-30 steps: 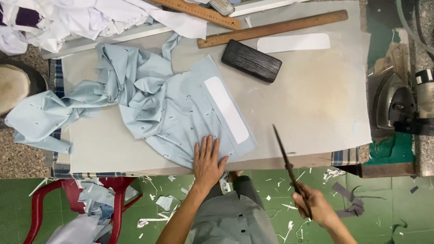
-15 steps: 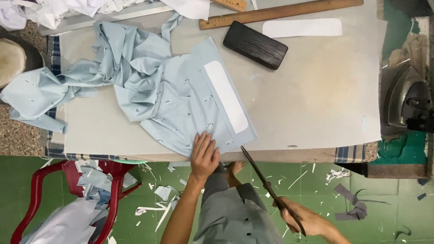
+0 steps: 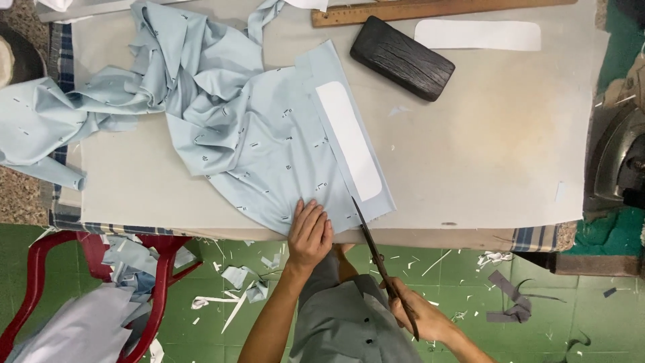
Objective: Ironing and cutting light blue fabric pieces using a template and scissors on a work table
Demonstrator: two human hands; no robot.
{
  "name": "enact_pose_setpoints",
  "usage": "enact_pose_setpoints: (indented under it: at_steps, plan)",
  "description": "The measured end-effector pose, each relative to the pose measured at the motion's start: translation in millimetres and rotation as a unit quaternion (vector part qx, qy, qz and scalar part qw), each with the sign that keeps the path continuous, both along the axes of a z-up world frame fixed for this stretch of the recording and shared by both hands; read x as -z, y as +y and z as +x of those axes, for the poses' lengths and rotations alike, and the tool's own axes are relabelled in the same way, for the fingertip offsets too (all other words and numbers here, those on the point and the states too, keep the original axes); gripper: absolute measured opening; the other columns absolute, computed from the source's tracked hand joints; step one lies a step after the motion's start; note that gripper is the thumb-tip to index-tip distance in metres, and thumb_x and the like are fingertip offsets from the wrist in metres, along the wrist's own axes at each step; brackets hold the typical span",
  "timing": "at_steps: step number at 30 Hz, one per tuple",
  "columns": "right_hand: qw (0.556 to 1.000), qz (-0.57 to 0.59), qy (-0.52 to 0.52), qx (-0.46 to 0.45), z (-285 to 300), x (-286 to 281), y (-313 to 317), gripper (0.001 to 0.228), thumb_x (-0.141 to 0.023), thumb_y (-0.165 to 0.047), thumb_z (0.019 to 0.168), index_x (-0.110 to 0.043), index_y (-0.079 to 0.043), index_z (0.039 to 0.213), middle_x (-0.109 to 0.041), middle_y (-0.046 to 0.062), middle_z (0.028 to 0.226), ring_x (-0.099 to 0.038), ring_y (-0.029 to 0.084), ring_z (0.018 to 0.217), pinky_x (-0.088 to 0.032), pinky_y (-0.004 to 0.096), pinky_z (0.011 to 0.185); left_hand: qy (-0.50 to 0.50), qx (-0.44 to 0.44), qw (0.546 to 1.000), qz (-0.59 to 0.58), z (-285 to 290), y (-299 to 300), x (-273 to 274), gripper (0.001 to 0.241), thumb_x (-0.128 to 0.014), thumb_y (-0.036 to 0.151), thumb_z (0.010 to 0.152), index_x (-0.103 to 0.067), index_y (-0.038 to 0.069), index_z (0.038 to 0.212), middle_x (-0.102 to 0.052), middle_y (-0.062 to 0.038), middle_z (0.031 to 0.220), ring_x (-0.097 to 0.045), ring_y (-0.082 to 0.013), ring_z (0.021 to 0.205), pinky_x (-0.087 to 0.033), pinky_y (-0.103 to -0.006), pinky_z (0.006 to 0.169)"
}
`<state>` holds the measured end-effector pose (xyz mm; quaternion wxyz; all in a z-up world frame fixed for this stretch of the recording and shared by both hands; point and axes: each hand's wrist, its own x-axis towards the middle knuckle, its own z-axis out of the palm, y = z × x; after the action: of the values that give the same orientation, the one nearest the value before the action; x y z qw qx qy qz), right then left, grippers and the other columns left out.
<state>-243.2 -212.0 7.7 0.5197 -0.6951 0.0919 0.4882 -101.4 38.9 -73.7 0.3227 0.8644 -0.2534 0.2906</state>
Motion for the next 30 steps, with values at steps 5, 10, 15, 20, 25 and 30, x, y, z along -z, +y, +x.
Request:
enact_pose_setpoints:
  at_steps: [5, 10, 15, 20, 25, 30]
  plan:
    - [0.998, -0.006, 0.036, 0.054, -3.6, -2.3, 1.4, 0.068, -0.040, -0.071, 0.085, -0.057, -0.015, 0.120, -0.048, -0.004, 0.060, -0.055, 0.012, 0.047, -0.049, 0.029, 0.048, 0.005, 0.001, 1.000, 0.001, 1.6, -0.1, -5.7, 0.019, -0.061, 0.005, 0.098, -0.074, -0.008, 0.092, -0.074, -0.023, 0.104, -0.071, -0.0369, 0.106, -0.054, -0.0562, 0.105]
    - [0.998, 0.002, 0.054, -0.024, 32.8, -20.8, 5.5, 0.054, -0.030, -0.050, 0.101, -0.048, -0.015, 0.138, -0.051, 0.000, 0.074, -0.052, 0.014, 0.060, -0.049, 0.032, 0.062, 0.012, -0.002, 1.000, 0.007, -0.3, 3.4, -1.4, 0.019, -0.062, 0.005, 0.098, -0.075, -0.007, 0.093, -0.073, -0.021, 0.107, -0.071, -0.0347, 0.109, -0.054, -0.0549, 0.106]
    - [0.994, 0.024, 0.059, 0.084, 46.0, 2.4, 13.6, 0.074, -0.043, -0.073, 0.082, -0.057, -0.012, 0.121, -0.041, -0.006, 0.059, -0.049, 0.010, 0.045, -0.051, 0.028, 0.043, 0.027, 0.012, 1.000, -0.005, 2.7, 4.1, -3.8, 0.021, -0.061, 0.007, 0.098, -0.074, -0.008, 0.093, -0.074, -0.023, 0.105, -0.070, -0.0372, 0.109, -0.053, -0.0568, 0.106]
    - [0.998, -0.007, 0.064, 0.002, 89.9, -24.9, 23.1, 0.084, -0.027, -0.073, 0.083, -0.048, -0.017, 0.142, -0.049, 0.001, 0.073, -0.054, 0.014, 0.063, -0.053, 0.030, 0.062, 0.047, 0.028, 0.998, -0.009, 1.4, 8.2, -5.1, 0.020, -0.062, 0.007, 0.098, -0.074, -0.008, 0.094, -0.074, -0.024, 0.106, -0.070, -0.0393, 0.111, -0.053, -0.0589, 0.106]
    - [0.998, 0.001, 0.034, 0.043, 101.8, -11.3, 24.0, 0.078, -0.037, -0.074, 0.081, -0.056, -0.012, 0.124, -0.047, -0.004, 0.060, -0.057, 0.012, 0.046, -0.055, 0.028, 0.043, 0.075, 0.045, 0.996, -0.010, 5.0, 11.2, -13.3, 0.016, -0.065, 0.004, 0.096, -0.073, -0.009, 0.095, -0.073, -0.025, 0.107, -0.068, -0.0401, 0.113, -0.052, -0.0602, 0.107]
    - [0.998, 0.038, 0.010, 0.049, 128.9, -7.4, 29.6, 0.048, -0.038, -0.059, 0.097, -0.048, -0.012, 0.094, -0.044, 0.000, 0.062, -0.052, 0.014, 0.050, -0.050, 0.028, 0.048, 0.083, 0.038, 0.996, 0.006, 5.9, 11.0, -18.1, 0.020, -0.061, 0.006, 0.099, -0.074, -0.008, 0.093, -0.073, -0.022, 0.108, -0.068, -0.0373, 0.114, -0.053, -0.0577, 0.107]
